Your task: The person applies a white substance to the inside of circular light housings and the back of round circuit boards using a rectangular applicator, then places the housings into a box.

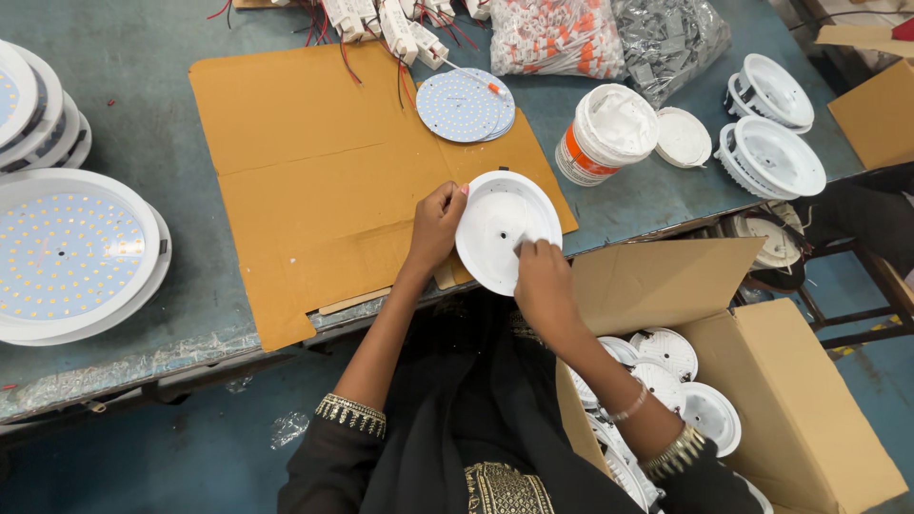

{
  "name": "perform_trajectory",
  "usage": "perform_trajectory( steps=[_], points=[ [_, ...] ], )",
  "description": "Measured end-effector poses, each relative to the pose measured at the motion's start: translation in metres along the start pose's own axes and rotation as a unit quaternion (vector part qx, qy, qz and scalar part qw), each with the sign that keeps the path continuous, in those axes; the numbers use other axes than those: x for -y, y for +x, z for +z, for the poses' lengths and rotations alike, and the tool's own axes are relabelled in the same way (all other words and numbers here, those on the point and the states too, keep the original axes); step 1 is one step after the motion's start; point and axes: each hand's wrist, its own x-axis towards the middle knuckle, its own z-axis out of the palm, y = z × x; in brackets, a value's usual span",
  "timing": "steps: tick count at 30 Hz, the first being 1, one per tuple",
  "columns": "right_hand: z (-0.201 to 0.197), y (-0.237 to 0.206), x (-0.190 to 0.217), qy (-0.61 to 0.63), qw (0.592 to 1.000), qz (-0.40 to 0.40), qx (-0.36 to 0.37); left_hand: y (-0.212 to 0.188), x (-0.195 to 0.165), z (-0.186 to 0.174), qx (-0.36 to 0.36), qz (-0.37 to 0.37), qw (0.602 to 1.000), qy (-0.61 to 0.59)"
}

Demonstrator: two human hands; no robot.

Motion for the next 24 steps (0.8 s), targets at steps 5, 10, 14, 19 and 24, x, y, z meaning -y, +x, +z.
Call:
perform_trajectory(
  steps=[5, 10, 14, 19, 24],
  points=[
    [-0.026, -0.005, -0.041, 0.275, 0.948, 0.154, 0.053, 0.007, -0.003, 0.000, 0.041, -0.021, 0.995, -0.088],
    [-0.037, -0.002, -0.084, 0.476, 0.848, 0.228, -0.050, 0.024, -0.009, -0.013, 0.074, -0.103, 0.974, -0.189],
    [-0.043, -0.002, -0.110, 0.587, 0.768, 0.240, -0.088, 0.058, -0.004, -0.041, 0.084, -0.123, 0.979, -0.136],
    [-0.059, 0.011, -0.146, 0.628, 0.739, 0.194, -0.150, 0.108, -0.003, -0.093, 0.135, -0.120, 0.972, 0.153],
    [-0.085, 0.059, -0.195, 0.539, 0.806, 0.124, -0.210, 0.149, -0.028, -0.067, 0.031, -0.087, 0.888, 0.450]
  ],
)
